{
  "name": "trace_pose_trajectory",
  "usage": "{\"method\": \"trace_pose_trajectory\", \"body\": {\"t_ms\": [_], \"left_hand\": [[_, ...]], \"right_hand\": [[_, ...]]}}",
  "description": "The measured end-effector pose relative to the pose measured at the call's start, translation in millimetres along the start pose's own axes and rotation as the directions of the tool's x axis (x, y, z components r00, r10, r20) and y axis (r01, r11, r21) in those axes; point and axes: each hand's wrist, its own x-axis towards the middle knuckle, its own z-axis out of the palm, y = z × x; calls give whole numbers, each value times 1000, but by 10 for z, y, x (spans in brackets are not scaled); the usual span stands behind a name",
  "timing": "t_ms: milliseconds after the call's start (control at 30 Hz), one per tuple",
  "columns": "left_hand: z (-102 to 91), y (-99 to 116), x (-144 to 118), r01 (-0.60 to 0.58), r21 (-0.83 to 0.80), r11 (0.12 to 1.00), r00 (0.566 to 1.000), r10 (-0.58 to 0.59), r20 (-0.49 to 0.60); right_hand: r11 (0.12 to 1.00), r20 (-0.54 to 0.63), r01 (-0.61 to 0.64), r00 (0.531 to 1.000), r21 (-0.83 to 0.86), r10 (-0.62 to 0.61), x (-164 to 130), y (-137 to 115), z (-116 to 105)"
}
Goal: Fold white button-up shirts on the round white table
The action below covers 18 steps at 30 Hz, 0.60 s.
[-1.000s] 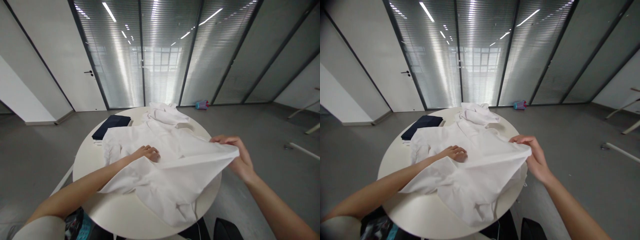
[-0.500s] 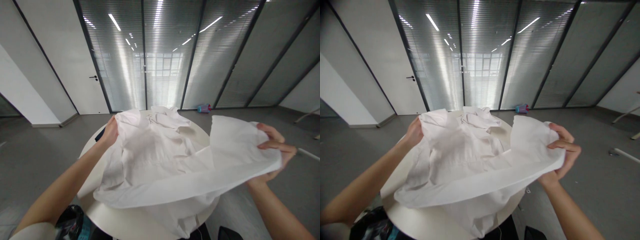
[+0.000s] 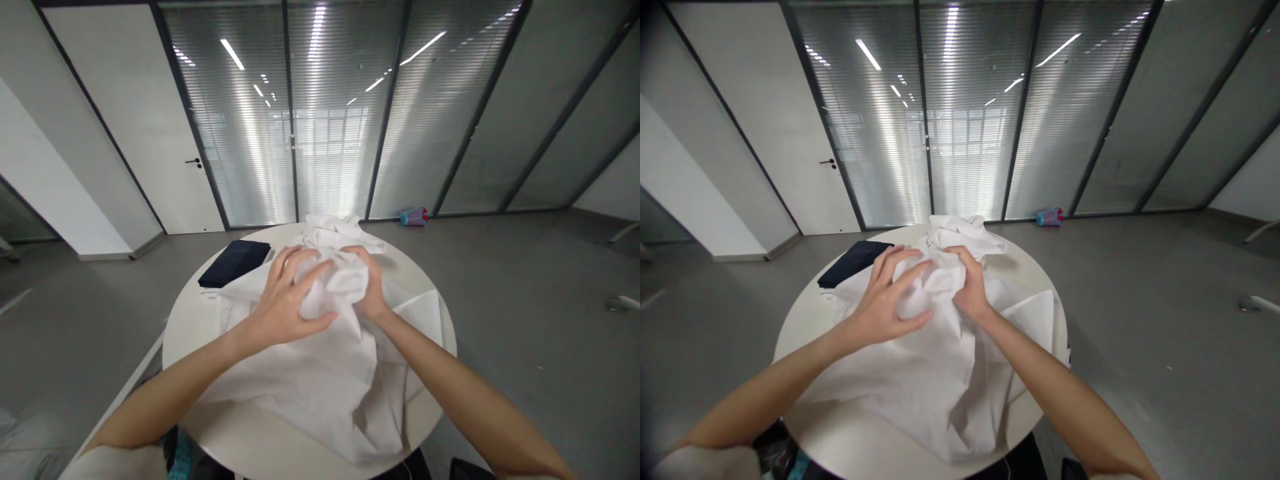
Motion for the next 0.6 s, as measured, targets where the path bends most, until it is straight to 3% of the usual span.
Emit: {"method": "trace_pose_trajectory", "body": {"t_ms": [100,233,333,400,433,500,533,600], "left_hand": [[278,-258,-150,142,154,978,989,-146,11],[658,-427,-155,190,180,965,965,-218,148],[678,-429,-55,273,22,962,925,-269,269],[570,-394,33,296,-217,930,932,-232,277],[506,-359,88,266,-349,899,954,-193,231],[410,-234,239,138,-553,822,988,-157,14],[395,-142,340,62,-611,789,977,-173,-124],[447,85,590,-62,-662,747,901,-244,-360]], "right_hand": [[981,-158,-153,973,117,170,87,-9,-44],[899,-69,-300,939,320,338,11,-62,-61],[865,-154,-352,891,358,426,-165,-18,-319],[890,-140,-410,887,201,440,-348,94,-624],[891,-83,-451,887,56,454,-462,160,-785],[853,97,-477,858,-212,504,-722,270,-1049],[848,216,-445,832,-289,511,-853,297,-1131],[857,394,-384,769,-344,503,-1074,279,-1178]]}}
